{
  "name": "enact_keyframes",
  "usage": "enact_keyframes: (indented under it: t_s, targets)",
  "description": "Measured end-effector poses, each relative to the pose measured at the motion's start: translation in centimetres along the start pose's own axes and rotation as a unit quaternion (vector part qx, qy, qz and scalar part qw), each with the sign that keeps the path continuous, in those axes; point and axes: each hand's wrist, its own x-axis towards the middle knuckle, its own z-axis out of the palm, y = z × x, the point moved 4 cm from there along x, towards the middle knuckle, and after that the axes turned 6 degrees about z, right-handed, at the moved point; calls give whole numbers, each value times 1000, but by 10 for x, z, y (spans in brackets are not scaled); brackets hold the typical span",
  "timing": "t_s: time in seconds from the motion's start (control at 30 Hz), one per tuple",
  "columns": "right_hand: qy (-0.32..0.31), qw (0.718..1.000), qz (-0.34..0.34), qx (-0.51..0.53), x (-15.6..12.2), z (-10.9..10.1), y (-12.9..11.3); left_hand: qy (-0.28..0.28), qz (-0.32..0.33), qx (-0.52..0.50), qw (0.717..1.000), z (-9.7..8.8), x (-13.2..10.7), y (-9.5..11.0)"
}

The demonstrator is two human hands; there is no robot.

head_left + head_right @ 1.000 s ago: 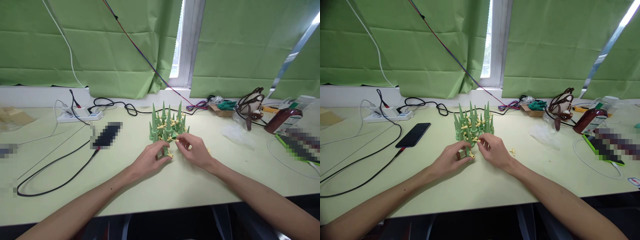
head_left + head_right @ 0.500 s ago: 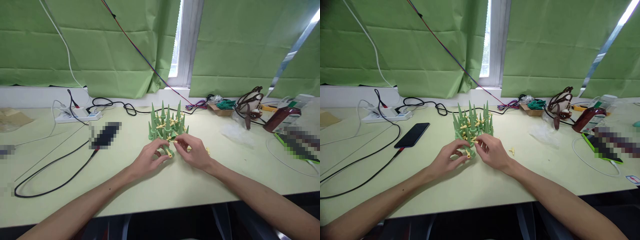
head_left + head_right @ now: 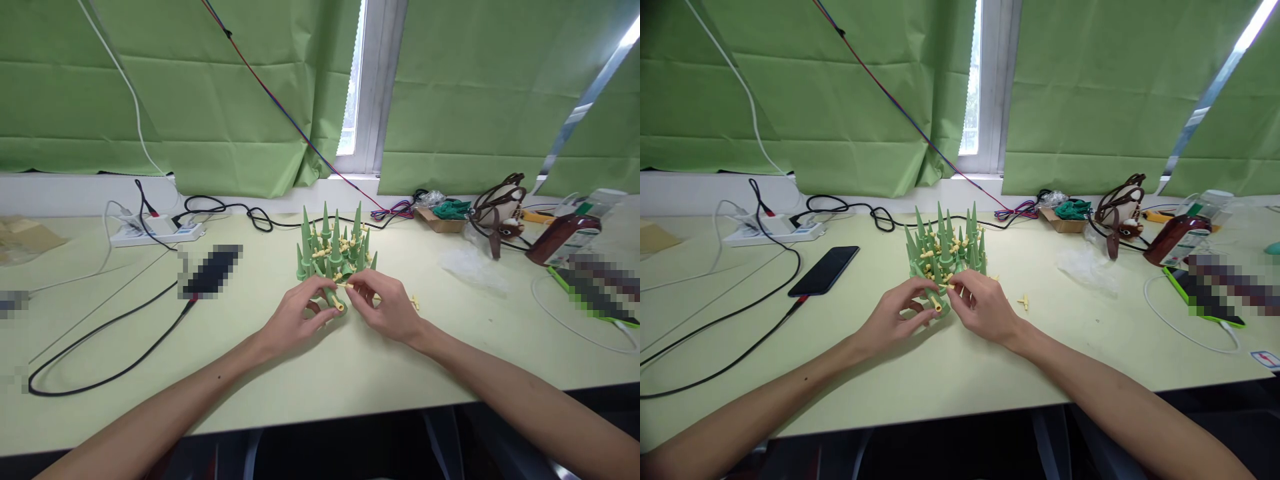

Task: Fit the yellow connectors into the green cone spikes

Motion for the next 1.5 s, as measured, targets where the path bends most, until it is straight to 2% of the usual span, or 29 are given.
enact_keyframes:
  t_s: [0.2,0.43,0.57,0.87,1.23,1.5]
  targets:
    - [1,1000,-2,8,-1,1,0,2,3,8,1000,0,0,0]
    - [17,1000,-6,22,-1,-2,-6,28,32,50,998,-5,1,5]
    - [22,999,-13,34,-1,-3,-9,40,27,65,997,-8,1,5]
    - [15,998,13,55,-1,-2,-6,28,-7,103,994,-6,3,4]
    - [-51,997,33,43,0,4,-4,-17,-14,111,994,-3,1,3]
    - [-73,995,58,44,-1,9,1,-37,-29,112,993,-1,1,2]
